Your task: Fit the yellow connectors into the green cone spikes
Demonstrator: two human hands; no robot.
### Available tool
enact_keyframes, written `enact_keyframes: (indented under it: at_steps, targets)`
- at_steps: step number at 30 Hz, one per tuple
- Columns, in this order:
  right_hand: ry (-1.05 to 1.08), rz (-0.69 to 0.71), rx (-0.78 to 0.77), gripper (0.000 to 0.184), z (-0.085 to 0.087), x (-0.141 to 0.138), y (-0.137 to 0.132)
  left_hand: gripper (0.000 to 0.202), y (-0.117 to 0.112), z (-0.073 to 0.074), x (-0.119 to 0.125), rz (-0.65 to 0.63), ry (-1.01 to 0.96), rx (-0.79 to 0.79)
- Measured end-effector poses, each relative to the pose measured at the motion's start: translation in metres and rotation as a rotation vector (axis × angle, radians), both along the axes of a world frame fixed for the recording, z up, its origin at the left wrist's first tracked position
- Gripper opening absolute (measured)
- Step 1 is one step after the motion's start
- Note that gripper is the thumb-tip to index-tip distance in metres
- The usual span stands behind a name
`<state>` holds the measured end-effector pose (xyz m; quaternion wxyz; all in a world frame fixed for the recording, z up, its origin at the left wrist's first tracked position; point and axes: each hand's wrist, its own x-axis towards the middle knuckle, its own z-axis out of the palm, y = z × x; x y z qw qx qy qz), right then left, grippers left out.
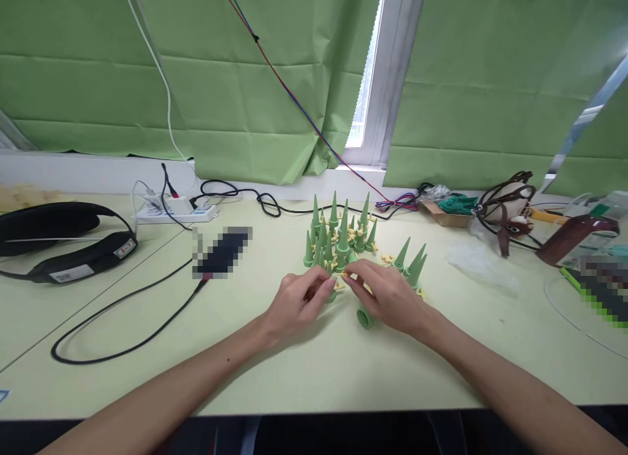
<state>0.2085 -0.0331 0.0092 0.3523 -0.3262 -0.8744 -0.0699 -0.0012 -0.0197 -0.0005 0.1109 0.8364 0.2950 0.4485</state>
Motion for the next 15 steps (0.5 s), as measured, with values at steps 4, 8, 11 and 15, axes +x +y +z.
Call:
enact_keyframes:
  at_steps: [4, 8, 11, 15]
  targets:
    - [-0.014, 0.066, 0.004, 0.018, -0.0014, -0.0057, -0.0048, 0.019, 0.0014, -0.0026, -0.0004, -0.029, 0.038, 0.013]
    - [0.083, 0.121, -0.044, 0.016, -0.0036, -0.0082, -0.0043, 0.022, 0.0030, -0.0057, -0.0021, -0.044, 0.077, 0.023]
    - [0.168, 0.164, -0.066, 0.015, -0.0043, -0.0081, -0.0018, 0.020, 0.0026, -0.0047, -0.0022, -0.043, 0.074, 0.016]
    - [0.236, 0.152, -0.062, 0.013, -0.0038, -0.0058, 0.0026, 0.012, 0.0006, -0.0025, -0.0005, 0.009, -0.013, -0.011]
